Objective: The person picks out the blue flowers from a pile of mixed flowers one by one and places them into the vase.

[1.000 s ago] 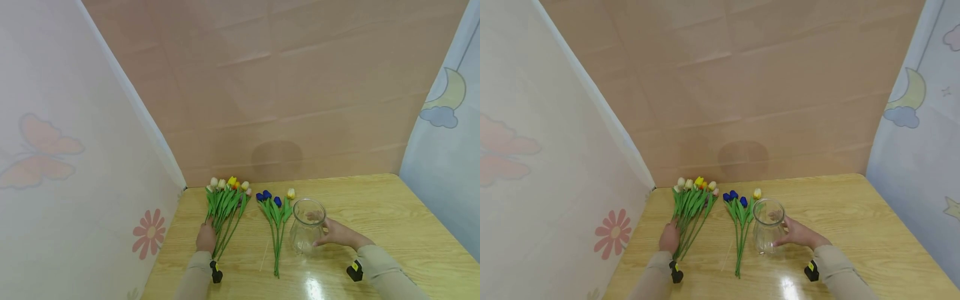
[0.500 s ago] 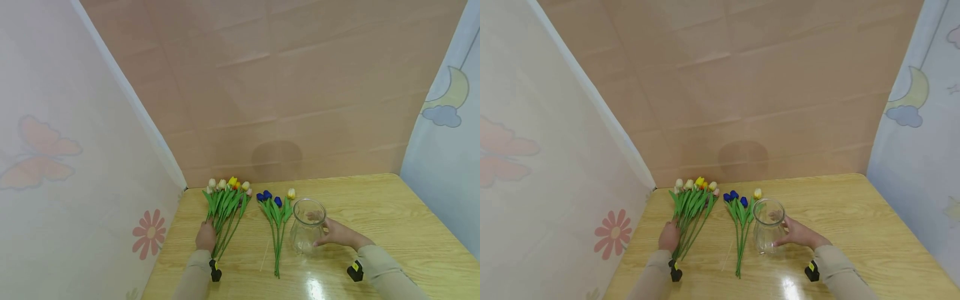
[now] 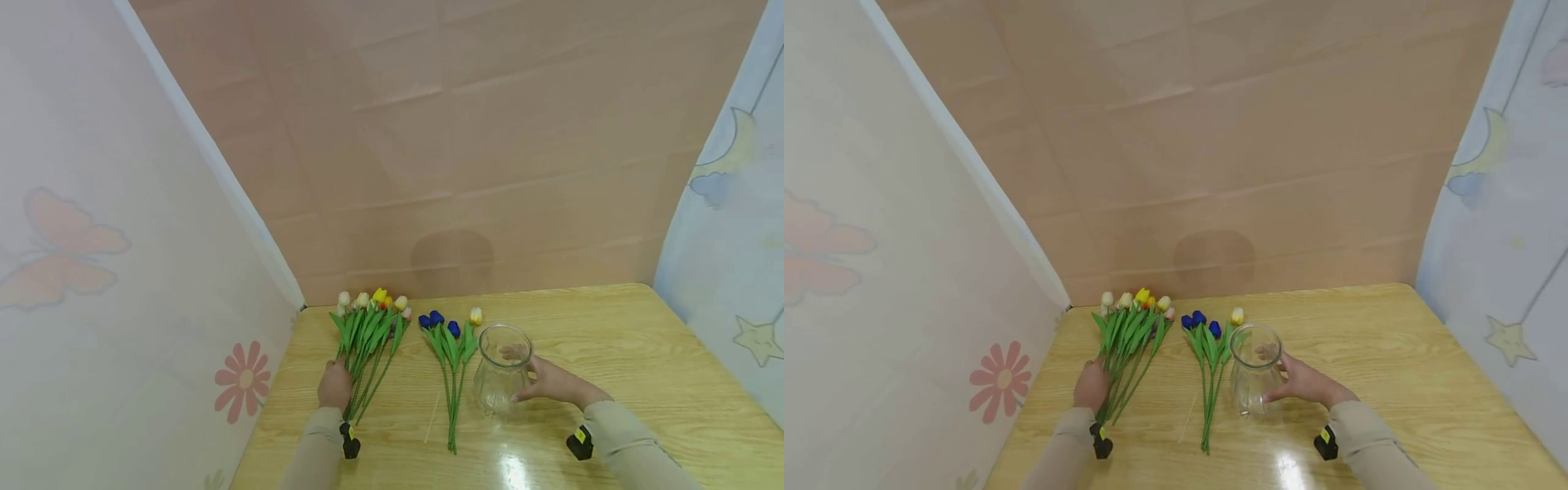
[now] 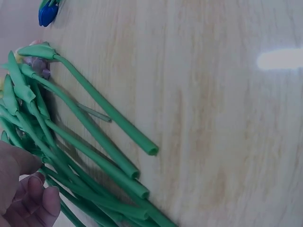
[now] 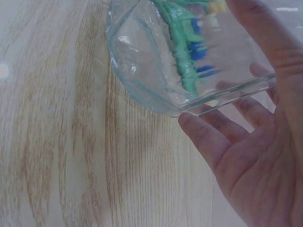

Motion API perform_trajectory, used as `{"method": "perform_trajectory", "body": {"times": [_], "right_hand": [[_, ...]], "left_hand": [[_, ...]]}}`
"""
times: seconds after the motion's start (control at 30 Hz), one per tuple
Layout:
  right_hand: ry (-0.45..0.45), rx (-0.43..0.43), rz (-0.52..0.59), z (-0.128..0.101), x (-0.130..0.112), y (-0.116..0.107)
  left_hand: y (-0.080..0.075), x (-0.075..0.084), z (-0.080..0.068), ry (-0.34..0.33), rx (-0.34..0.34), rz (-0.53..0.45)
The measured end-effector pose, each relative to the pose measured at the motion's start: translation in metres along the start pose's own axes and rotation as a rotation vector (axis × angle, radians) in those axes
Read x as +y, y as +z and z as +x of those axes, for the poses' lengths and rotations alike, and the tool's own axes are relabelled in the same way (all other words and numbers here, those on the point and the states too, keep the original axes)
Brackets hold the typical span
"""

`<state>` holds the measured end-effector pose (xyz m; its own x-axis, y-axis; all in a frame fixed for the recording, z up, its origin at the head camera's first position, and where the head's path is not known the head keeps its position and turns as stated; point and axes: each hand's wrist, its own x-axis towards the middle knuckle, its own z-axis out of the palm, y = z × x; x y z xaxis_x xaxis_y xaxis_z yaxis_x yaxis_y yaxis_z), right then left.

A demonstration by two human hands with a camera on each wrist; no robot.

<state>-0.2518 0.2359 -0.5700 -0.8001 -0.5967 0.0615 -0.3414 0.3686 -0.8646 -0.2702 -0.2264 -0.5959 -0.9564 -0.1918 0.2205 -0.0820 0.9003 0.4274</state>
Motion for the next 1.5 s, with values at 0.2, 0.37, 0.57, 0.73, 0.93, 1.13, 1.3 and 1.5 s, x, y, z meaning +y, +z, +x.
{"method": "perform_trajectory", "body": {"times": [0.2, 0.37, 0.57, 0.73, 0.93, 1.13, 1.3, 1.5], "right_hand": [[-0.001, 0.006, 0.001, -0.001, -0.001, -0.001], [-0.001, 0.002, 0.017, -0.002, 0.0, -0.001], [0.004, 0.004, 0.01, -0.001, 0.001, 0.0], [0.007, 0.008, -0.011, -0.001, 0.001, 0.001], [0.015, 0.008, -0.01, -0.001, -0.001, 0.001], [0.016, 0.007, -0.012, 0.0, -0.002, 0.0], [0.019, 0.005, -0.017, 0.0, 0.0, 0.0], [0.035, 0.009, -0.021, 0.0, 0.002, 0.001]], "left_hand": [[-0.011, 0.015, 0.009, 0.01, 0.05, -0.069], [-0.02, 0.055, 0.011, 0.046, 0.079, -0.168], [-0.009, 0.106, -0.004, 0.183, -0.003, -0.23], [0.013, 0.136, -0.034, 0.35, -0.104, -0.215], [0.04, 0.156, -0.068, 0.479, -0.229, -0.06], [0.06, 0.163, -0.084, 0.484, -0.27, 0.116], [0.07, 0.167, -0.088, 0.474, -0.239, 0.175], [0.071, 0.175, -0.09, 0.447, -0.2, 0.219]]}}
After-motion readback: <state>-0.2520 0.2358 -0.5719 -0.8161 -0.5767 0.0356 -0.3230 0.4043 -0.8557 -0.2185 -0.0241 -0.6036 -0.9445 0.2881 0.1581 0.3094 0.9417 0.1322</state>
